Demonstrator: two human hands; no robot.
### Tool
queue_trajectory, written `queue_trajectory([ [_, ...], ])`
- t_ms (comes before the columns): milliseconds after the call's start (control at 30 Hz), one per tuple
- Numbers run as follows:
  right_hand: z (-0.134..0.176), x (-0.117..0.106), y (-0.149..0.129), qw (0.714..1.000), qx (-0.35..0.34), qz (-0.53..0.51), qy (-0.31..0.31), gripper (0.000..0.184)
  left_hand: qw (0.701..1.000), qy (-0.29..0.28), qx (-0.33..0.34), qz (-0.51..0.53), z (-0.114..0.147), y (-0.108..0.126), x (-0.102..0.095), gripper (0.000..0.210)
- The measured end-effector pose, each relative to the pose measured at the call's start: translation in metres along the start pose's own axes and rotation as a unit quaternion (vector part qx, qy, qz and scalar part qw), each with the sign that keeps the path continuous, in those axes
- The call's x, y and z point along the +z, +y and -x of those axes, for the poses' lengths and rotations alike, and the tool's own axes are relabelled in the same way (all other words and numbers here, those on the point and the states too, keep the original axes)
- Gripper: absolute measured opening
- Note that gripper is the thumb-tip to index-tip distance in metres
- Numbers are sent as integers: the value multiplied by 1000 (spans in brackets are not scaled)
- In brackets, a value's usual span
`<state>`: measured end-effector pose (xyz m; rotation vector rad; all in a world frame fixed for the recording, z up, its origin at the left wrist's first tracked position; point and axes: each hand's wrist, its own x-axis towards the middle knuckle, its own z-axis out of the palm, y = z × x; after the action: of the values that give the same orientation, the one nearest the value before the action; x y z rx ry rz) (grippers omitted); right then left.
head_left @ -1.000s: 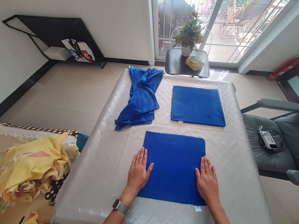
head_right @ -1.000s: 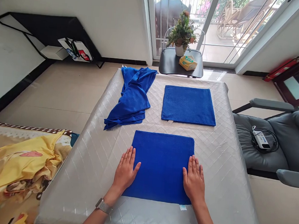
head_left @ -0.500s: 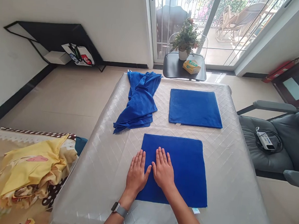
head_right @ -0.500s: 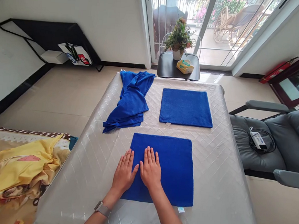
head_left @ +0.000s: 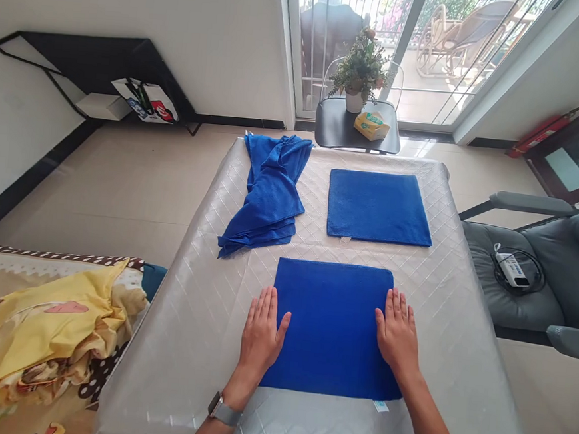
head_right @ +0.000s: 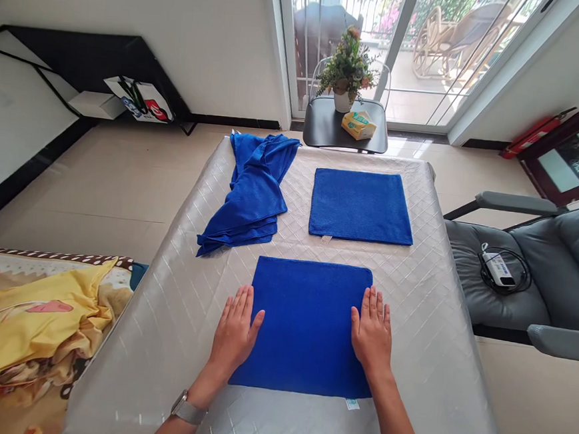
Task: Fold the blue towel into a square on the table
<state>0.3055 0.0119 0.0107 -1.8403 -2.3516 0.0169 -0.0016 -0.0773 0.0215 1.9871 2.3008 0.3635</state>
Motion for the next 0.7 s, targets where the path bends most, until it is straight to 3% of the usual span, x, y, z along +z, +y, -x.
queue_trajectory([
  [133,-16,-9,-71,997,-57,-48,8,63,999,7,34,19,-30,11,3,70],
  [233,-30,2,-130,991,-101,-90,-11,62,996,-11,77,33,-55,16,18,67],
  [367,-41,25,-164,985,-120,-120,-36,58,996,-22,86,17,-72,13,36,68],
  [500,-43,33,-144,987,-119,-106,-35,60,997,-23,78,1,-72,13,37,72],
  [700,-54,26,-54,998,-58,-26,-29,62,997,-28,65,12,-78,8,30,68],
])
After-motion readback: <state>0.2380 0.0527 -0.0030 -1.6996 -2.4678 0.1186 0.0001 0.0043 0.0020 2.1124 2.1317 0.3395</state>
